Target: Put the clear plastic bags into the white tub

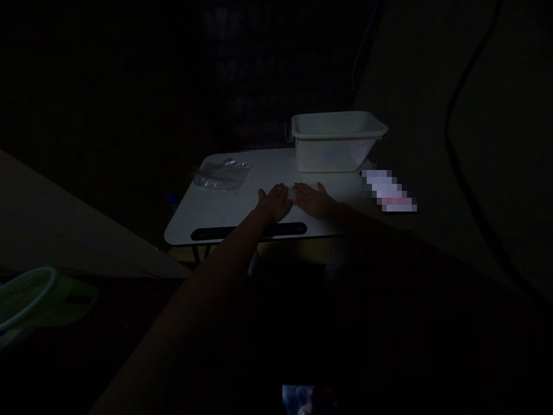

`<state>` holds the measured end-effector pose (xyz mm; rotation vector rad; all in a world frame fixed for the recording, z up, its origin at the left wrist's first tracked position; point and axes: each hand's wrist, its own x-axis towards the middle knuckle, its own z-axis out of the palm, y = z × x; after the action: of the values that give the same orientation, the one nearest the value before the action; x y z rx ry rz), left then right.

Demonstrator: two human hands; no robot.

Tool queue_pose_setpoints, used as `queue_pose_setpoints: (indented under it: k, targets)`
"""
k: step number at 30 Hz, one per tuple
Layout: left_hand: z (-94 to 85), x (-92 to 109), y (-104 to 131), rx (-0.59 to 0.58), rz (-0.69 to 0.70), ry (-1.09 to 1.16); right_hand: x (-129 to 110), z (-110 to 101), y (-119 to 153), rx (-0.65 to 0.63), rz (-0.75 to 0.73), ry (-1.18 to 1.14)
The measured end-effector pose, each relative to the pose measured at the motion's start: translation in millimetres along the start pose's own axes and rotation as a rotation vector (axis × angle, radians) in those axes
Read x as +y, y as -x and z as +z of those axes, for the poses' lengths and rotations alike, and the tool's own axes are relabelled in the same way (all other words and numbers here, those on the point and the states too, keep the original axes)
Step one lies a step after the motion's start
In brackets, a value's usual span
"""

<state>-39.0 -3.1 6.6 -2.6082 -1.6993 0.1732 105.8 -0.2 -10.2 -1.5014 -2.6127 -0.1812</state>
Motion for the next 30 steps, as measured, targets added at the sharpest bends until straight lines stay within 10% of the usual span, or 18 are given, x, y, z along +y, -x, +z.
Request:
queue_pose_setpoints:
  k: [30]
  targets:
    - [-0.4, -0.3, -0.1, 0.001, -0.003, 0.028, 33.1, -4.5, 16.3, 0.019, 0.222, 0.089]
